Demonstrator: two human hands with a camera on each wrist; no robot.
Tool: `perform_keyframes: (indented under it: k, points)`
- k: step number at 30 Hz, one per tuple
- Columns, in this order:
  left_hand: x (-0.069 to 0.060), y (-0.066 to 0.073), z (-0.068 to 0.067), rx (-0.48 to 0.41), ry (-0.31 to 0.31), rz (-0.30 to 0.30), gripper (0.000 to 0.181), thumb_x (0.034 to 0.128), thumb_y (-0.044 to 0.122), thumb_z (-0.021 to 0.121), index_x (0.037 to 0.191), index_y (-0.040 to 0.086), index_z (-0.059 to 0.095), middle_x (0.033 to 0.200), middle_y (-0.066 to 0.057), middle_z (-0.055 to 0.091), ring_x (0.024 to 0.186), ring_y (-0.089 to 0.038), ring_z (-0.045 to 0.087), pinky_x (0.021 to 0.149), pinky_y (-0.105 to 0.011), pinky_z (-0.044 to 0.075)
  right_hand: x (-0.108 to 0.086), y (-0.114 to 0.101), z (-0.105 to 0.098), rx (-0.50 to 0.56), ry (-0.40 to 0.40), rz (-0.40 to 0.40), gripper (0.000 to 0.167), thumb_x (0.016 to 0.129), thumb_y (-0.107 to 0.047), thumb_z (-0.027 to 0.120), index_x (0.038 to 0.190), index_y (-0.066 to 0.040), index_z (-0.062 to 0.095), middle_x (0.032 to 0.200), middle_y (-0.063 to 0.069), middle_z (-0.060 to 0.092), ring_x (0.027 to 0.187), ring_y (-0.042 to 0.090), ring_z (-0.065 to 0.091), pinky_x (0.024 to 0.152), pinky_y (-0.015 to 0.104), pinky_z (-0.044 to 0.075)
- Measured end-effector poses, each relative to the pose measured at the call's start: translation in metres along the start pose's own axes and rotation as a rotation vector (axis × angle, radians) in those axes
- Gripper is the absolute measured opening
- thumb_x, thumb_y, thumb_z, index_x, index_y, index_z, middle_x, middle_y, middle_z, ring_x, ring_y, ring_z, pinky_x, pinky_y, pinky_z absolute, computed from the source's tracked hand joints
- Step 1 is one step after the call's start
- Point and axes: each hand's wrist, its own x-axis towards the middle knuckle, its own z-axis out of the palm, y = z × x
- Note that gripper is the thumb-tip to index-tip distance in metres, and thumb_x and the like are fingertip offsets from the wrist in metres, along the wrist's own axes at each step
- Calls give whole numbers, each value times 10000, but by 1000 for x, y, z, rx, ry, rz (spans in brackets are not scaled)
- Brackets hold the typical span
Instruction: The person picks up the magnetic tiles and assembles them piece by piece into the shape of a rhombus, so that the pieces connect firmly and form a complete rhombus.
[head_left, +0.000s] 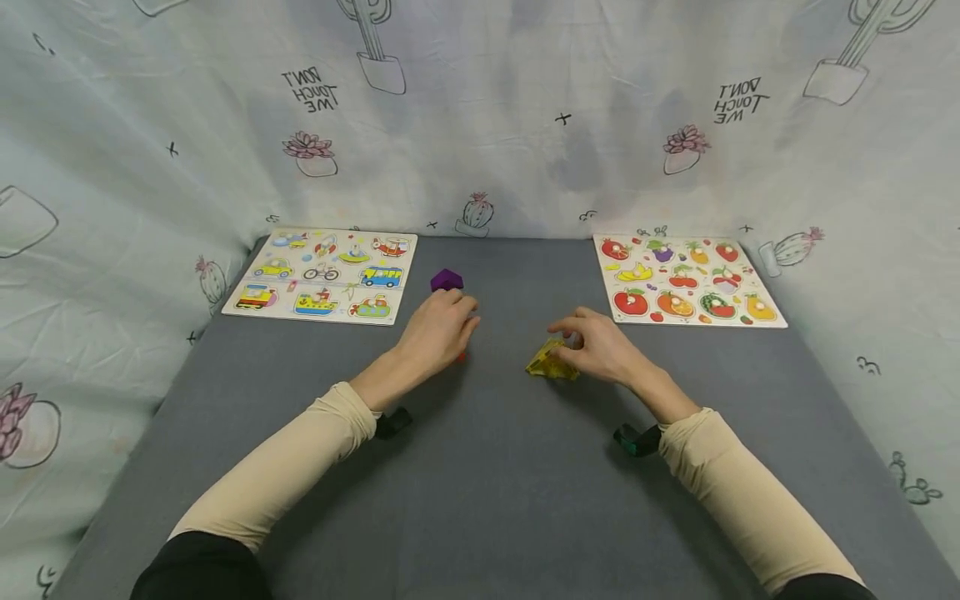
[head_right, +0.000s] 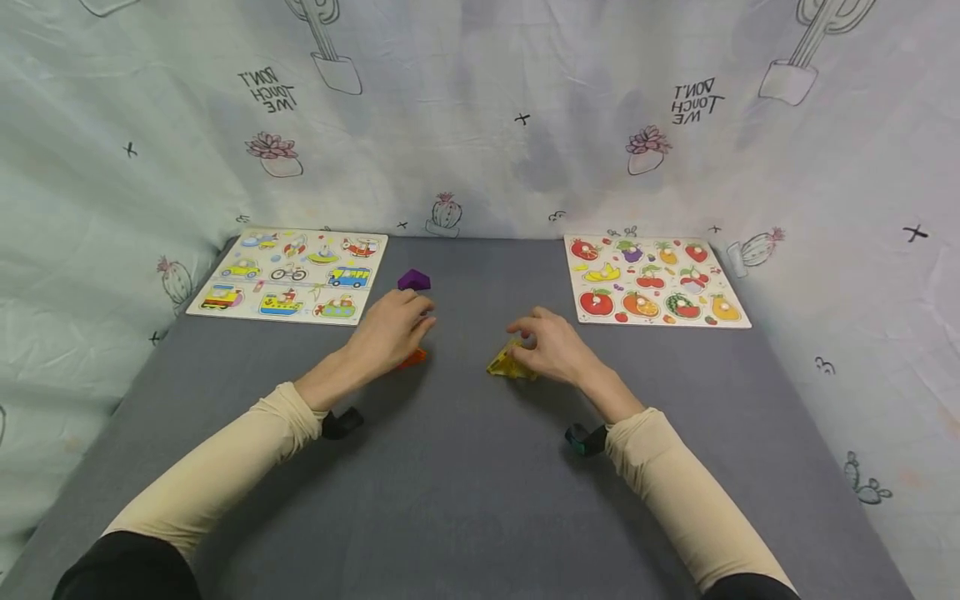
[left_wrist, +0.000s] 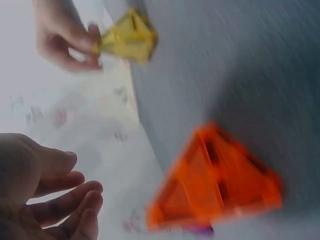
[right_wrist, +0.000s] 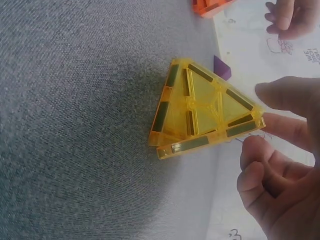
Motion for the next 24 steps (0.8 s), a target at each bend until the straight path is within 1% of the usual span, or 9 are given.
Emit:
perform_keyframes:
  k: [2,4,8,10,13,19,24]
  points:
    - [-4,-11,-6,4,-6,-38,206,934,147,654,1066,-5,696,981,-149,687,893,-303,622,830,-396,512,0,1,-1,3,2,-18,292,879,-169,706,1138,-35,713,996,125,613,796,191,587,681,305,494]
    - [-8,-19,-9,-2,-29,-78,229,938,160,648,1087,-8,694,1013,-165,685,899,-318,622,827,-405,514,0,1,-1,6,3,-20,254,892,-163,690,1110,-38,725,999,118,620,793,175,581,675,292,488]
    - [-18,-29,-10,-30,-91,-144,251,932,176,651,1087,-15,701,1018,-181,685,867,-314,638,768,-413,535,-1,2,-1,9,-2,4,207,904,-160,677,1060,-43,746,980,99,631,756,134,549,644,261,461]
    - [-21,-31,-11,-43,-117,-154,241,926,170,655,1071,-14,708,1001,-177,685,840,-291,644,734,-405,541,-1,3,-1,8,-3,13,196,903,-161,678,1045,-48,751,968,85,635,742,124,541,634,250,452]
    - [-25,-32,-11,-61,-135,-155,208,918,149,656,1041,-7,719,965,-160,685,802,-254,639,688,-378,537,-1,3,-1,12,1,11,184,900,-157,683,1034,-53,754,958,72,647,744,118,546,628,242,453]
    - [-27,-35,-9,-72,-126,-139,97,893,77,674,908,8,739,865,-131,682,763,-238,632,671,-366,524,-1,4,0,20,2,-14,166,900,-140,680,1025,-62,758,941,60,650,738,106,527,626,233,438]
    - [-29,-37,-7,-73,-110,-138,63,876,67,702,871,20,744,855,-125,696,776,-250,649,699,-384,529,-1,7,1,15,14,-41,148,898,-134,682,1000,-57,757,942,62,656,739,114,543,624,232,444]
